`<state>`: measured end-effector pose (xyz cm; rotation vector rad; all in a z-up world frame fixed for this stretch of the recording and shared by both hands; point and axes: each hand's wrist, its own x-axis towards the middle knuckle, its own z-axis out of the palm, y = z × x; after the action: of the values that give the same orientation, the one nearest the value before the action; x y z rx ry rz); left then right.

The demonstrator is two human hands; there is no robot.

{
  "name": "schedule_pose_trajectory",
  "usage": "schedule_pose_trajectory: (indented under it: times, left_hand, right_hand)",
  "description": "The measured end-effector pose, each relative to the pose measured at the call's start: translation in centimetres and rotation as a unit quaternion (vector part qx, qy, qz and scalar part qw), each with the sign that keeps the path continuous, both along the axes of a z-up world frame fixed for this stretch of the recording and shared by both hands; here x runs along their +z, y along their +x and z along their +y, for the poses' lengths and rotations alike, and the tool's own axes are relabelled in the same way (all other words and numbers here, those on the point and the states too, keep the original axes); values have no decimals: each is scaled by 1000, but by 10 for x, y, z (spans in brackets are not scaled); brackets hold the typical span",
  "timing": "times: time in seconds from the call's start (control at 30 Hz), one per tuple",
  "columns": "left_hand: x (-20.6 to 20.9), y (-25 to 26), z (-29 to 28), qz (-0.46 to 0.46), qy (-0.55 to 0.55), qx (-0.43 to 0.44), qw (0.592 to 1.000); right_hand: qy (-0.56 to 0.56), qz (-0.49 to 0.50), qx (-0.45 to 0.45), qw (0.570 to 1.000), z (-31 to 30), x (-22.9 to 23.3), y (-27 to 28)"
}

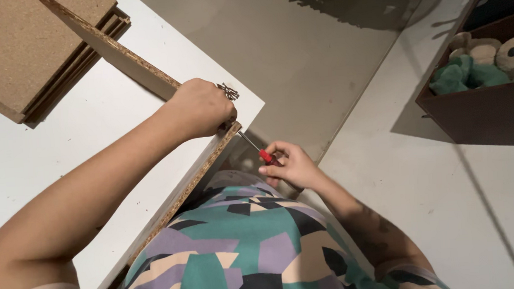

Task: The person assembles a wooden furniture frame by aligning two boards and securing them with screws using a screwdriver. They repeatedly position the boards, insert screws, and tighten them to join the pieces.

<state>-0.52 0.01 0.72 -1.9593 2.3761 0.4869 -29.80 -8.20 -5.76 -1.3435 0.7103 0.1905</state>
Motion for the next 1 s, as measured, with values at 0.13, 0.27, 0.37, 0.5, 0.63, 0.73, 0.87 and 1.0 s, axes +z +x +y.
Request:
schedule_pose_trajectory:
  times: [0.13, 0.27, 0.37, 0.5, 0.63, 0.73, 0.87, 1.0]
  left_hand:
    - [-1, 1, 2, -1, -2, 7, 1000]
    - [-3, 0, 2, 8, -15, 6, 1000]
    - [-4, 1, 3, 5, -22, -10, 1000]
    - [-6, -1, 4, 14, -20, -12, 1000]
    - [-7, -1, 7, 5, -42, -8, 999]
    - [-10, 1, 9, 7, -51, 4, 999]
    - [-11, 1, 10, 22, -59, 17, 998]
    - [-7, 0, 14, 26, -89, 7, 996]
  right_hand:
    - [-388, -27, 28, 921, 20, 5, -3]
    - [-147, -4, 13, 989, 9, 11, 1]
    - [392, 10, -45, 919, -9, 15, 8]
    - [285, 71, -10, 956, -22, 16, 16]
    - [55, 53, 152, 985, -32, 19, 20]
    - [-87, 76, 132, 985, -25, 18, 19]
    - [-253, 11, 35, 967, -5, 10, 10]
    - [-152, 26, -156, 976, -4, -24, 12]
